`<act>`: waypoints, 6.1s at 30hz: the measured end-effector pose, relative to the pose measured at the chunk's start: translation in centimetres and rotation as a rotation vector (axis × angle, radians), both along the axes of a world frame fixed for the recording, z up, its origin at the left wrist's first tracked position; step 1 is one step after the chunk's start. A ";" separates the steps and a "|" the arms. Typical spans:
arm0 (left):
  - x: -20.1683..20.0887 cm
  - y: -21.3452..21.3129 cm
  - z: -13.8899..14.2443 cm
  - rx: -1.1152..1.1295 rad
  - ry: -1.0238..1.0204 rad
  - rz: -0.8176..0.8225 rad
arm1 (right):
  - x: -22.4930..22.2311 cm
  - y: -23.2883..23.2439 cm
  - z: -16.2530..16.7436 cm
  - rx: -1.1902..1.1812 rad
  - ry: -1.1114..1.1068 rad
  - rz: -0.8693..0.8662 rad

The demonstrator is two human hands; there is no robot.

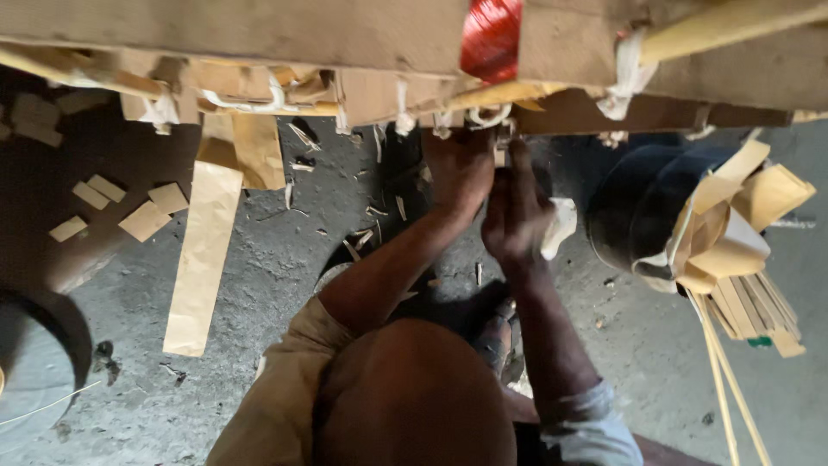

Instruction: The person sits on the floor and ties thin wooden sticks and kraft paper strips onto a low wooden frame assembly, knotting and folding the strips to secure the sticks in place. They repeatedly pick up sticks and paper strips, fold the paper over the frame rails, and press the joints tight by hand.

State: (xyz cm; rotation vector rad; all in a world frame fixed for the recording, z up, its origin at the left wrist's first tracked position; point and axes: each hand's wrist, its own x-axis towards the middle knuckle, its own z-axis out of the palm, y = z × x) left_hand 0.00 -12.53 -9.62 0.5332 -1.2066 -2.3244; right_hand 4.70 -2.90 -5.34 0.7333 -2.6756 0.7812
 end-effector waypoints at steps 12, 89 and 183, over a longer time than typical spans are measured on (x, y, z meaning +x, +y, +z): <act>2.7 -1.7 -1.6 0.407 -0.081 -0.314 | -5.5 0.7 1.5 0.143 -0.140 0.344; 2.5 -5.6 -0.2 -0.481 -0.160 -0.371 | -8.6 -1.3 2.6 -0.124 -1.345 -0.098; 0.1 -3.1 0.0 -1.492 -0.304 0.070 | -4.5 -0.2 0.8 0.140 -0.153 0.182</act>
